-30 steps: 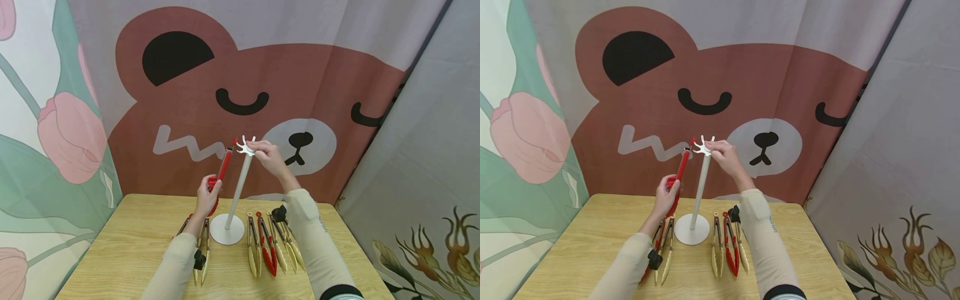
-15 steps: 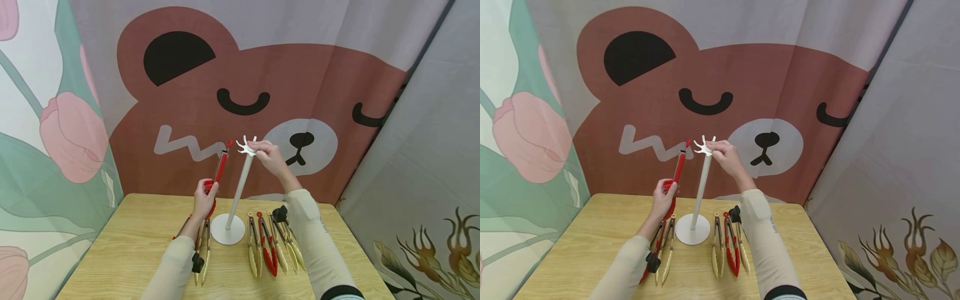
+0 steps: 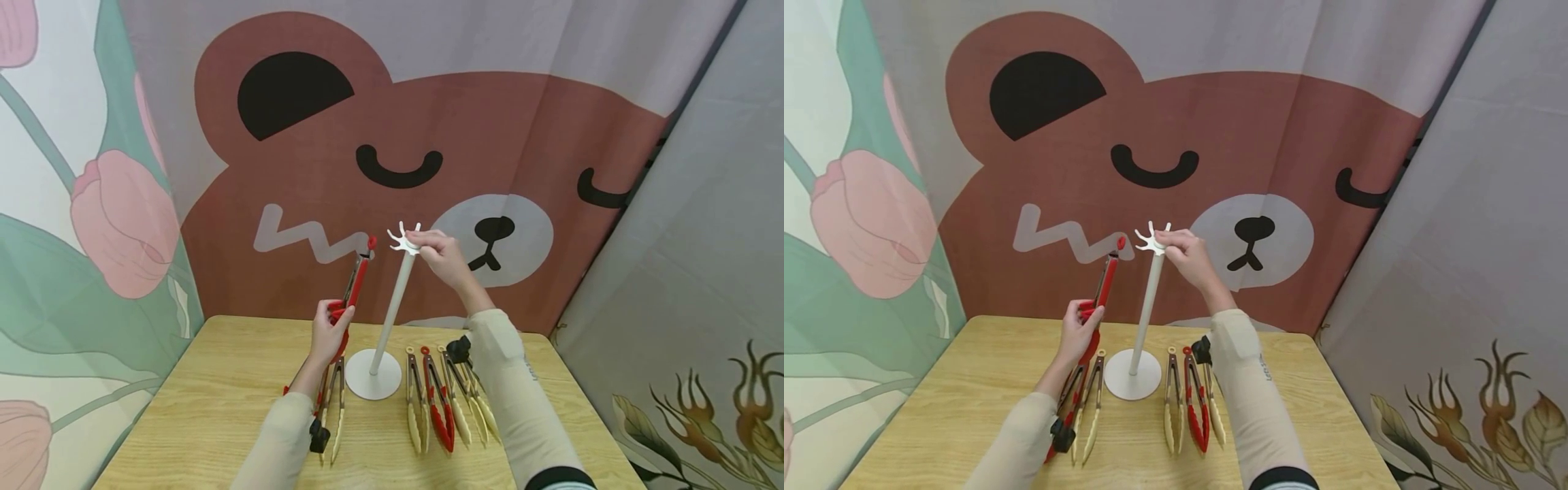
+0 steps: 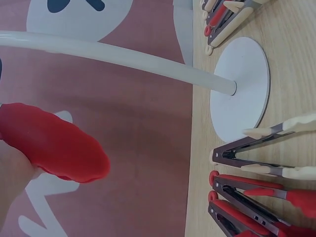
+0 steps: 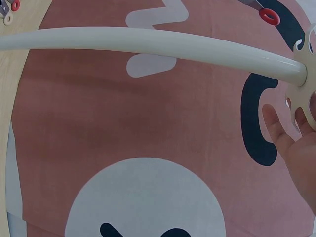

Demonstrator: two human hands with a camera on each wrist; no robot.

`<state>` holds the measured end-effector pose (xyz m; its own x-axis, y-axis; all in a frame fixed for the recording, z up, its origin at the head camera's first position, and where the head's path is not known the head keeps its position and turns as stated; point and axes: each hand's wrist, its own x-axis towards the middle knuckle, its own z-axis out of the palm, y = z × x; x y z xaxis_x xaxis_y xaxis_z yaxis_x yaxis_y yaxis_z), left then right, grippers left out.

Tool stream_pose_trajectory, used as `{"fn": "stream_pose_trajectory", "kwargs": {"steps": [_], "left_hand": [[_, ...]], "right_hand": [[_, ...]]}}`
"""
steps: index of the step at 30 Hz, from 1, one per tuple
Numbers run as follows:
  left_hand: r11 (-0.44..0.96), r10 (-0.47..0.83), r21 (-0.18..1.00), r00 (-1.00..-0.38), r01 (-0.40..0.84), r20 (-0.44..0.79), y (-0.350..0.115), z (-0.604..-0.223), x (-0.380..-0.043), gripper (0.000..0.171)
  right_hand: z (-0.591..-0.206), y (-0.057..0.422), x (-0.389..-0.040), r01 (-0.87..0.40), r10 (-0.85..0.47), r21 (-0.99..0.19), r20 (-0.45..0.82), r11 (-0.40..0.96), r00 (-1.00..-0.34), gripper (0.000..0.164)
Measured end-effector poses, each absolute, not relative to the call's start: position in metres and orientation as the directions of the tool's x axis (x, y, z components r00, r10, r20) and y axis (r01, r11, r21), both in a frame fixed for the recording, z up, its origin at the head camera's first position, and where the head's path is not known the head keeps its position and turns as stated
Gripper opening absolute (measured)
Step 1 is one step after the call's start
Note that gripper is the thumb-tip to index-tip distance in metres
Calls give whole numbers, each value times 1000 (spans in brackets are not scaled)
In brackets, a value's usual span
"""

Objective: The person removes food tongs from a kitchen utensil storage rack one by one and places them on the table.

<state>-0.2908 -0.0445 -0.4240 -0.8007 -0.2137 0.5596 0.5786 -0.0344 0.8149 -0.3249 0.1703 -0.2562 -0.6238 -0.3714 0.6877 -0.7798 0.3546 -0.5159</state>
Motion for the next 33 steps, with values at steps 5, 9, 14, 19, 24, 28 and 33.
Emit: {"fn": "stream_pose_trajectory", "kwargs": {"steps": [5,9,14,19,24,28,33], "left_hand": [[-59,-204,838,-828,543,522,-46,-425,-287,36],[-21,-214,898,-880,439,425,-49,-420,-280,34],[-15,-227,905,-883,425,411,-52,-410,-267,35],[-5,-249,898,-870,441,426,-56,-416,-270,35],[29,-273,901,-864,433,423,-60,-432,-281,37],[35,-284,927,-885,374,368,-65,-435,-279,38],[-17,-279,942,-907,334,317,-69,-428,-271,38]], "right_hand": [[-257,170,-325,-784,-373,-514,691,349,-619,31],[-257,171,-325,-782,-378,-515,687,349,-621,32],[-257,171,-325,-779,-383,-519,679,353,-626,32],[-252,169,-319,-774,-380,-521,675,361,-632,31],[-243,163,-301,-785,-386,-514,685,345,-618,30],[-247,165,-308,-775,-383,-524,675,354,-631,30],[-255,169,-323,-771,-378,-526,673,360,-636,32]]}}
